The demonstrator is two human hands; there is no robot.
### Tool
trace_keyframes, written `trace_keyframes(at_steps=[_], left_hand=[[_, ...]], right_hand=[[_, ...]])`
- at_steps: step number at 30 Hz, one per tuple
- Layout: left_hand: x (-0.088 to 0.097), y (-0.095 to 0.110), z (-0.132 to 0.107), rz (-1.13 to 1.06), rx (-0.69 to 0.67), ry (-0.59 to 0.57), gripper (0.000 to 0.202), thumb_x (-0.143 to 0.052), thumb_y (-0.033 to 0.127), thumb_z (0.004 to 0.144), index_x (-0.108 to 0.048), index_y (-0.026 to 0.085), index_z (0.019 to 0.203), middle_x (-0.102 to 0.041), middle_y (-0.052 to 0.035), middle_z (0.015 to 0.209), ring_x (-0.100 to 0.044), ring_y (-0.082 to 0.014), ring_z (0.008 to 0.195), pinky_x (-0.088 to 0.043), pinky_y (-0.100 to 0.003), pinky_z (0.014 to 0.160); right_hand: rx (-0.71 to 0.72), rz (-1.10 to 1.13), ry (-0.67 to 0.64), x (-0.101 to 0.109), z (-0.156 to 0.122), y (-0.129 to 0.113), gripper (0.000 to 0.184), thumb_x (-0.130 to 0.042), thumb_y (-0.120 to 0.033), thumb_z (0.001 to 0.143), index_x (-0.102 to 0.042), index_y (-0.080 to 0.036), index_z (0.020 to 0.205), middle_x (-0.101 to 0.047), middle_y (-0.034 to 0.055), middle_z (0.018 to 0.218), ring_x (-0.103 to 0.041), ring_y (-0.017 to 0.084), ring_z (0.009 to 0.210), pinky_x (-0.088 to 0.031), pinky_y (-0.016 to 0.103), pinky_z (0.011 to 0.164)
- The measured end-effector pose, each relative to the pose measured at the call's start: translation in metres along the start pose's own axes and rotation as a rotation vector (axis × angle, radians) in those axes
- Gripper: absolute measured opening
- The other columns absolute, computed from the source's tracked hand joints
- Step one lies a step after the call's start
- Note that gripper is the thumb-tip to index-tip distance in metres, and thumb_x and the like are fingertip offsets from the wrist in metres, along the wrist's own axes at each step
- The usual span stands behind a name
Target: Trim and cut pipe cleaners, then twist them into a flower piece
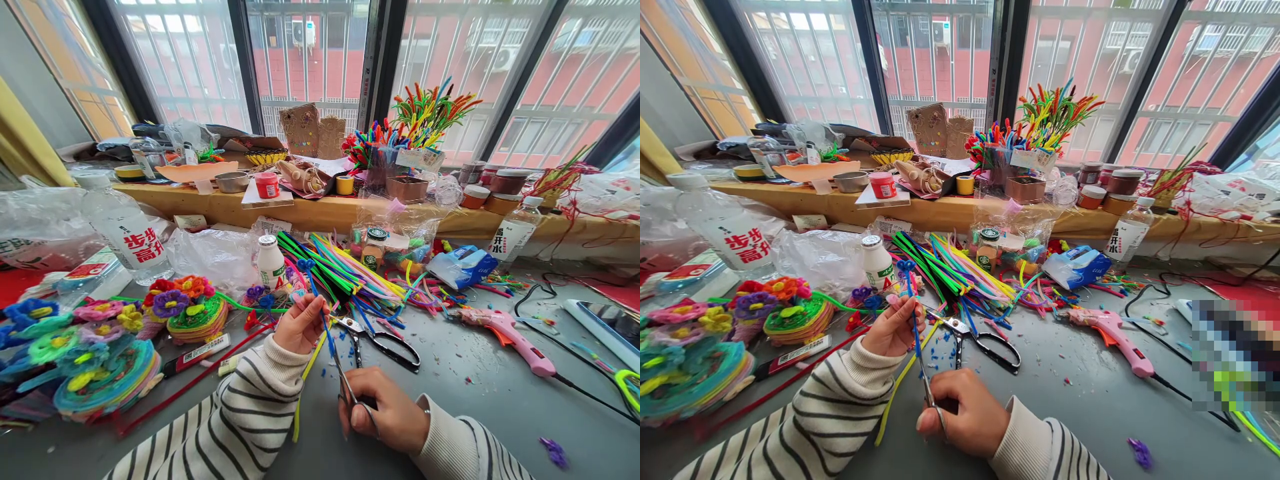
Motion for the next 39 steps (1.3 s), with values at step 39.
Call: trace_keyframes(at_steps=[39], left_hand=[[-0.0078,0.0013,-0.005,0.021,0.01,0.084,0.01,-0.061,0.009,0.062,-0.053,0.013,0.057,-0.057,0.0029,0.045,-0.054,-0.0057,0.038,-0.048,-0.012,0.037]], right_hand=[[-0.015,0.048,0.022,-0.0019,0.0028,-0.0021,0.065,-0.022,-0.071,0.066,-0.04,-0.015,0.039,-0.032,-0.0026,0.041,-0.034,0.008,0.043,-0.029,0.021,0.046]])
Point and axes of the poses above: each hand's wrist, its own z-axis towards the middle knuckle, its own x-axis out of the back of the hand, y = z × x, the point moved 1 cm from there along z, towards the middle knuckle
